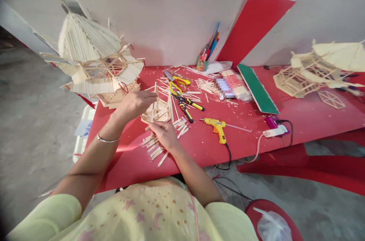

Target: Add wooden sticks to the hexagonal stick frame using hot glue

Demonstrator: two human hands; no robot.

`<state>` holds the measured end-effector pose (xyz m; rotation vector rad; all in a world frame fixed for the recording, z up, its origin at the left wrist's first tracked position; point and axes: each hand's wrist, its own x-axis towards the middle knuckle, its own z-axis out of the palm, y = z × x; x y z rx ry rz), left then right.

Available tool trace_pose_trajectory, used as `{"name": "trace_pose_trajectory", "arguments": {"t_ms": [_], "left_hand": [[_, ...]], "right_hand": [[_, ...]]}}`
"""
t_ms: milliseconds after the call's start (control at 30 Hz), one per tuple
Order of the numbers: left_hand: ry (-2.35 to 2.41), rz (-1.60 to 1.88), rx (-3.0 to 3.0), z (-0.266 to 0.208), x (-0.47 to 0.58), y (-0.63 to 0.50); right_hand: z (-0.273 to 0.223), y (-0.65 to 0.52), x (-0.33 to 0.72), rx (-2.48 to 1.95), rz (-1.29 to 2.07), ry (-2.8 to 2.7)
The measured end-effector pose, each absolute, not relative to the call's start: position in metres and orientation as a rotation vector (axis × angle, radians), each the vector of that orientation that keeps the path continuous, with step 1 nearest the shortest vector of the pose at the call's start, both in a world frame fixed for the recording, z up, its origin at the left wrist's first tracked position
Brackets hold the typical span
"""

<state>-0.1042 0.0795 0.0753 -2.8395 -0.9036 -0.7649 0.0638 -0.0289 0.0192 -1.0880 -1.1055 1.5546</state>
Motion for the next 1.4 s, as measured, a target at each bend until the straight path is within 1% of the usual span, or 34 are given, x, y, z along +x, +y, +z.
{"name": "trace_pose_trajectory", "arguments": {"t_ms": [567,900,1400], "left_hand": [[-0.896,-0.778,-2.819,0.073,-0.103,0.080],[-0.931,-0.818,-2.799,0.077,-0.104,0.079],[-1.041,-1.076,-2.634,0.084,-0.121,0.072]], "right_hand": [[0.015,-0.029,0.063,-1.071,1.535,-1.147],[0.026,-0.034,0.067,-1.136,1.543,-1.178],[0.012,-0.045,0.087,-1.194,1.390,-1.387]]}}
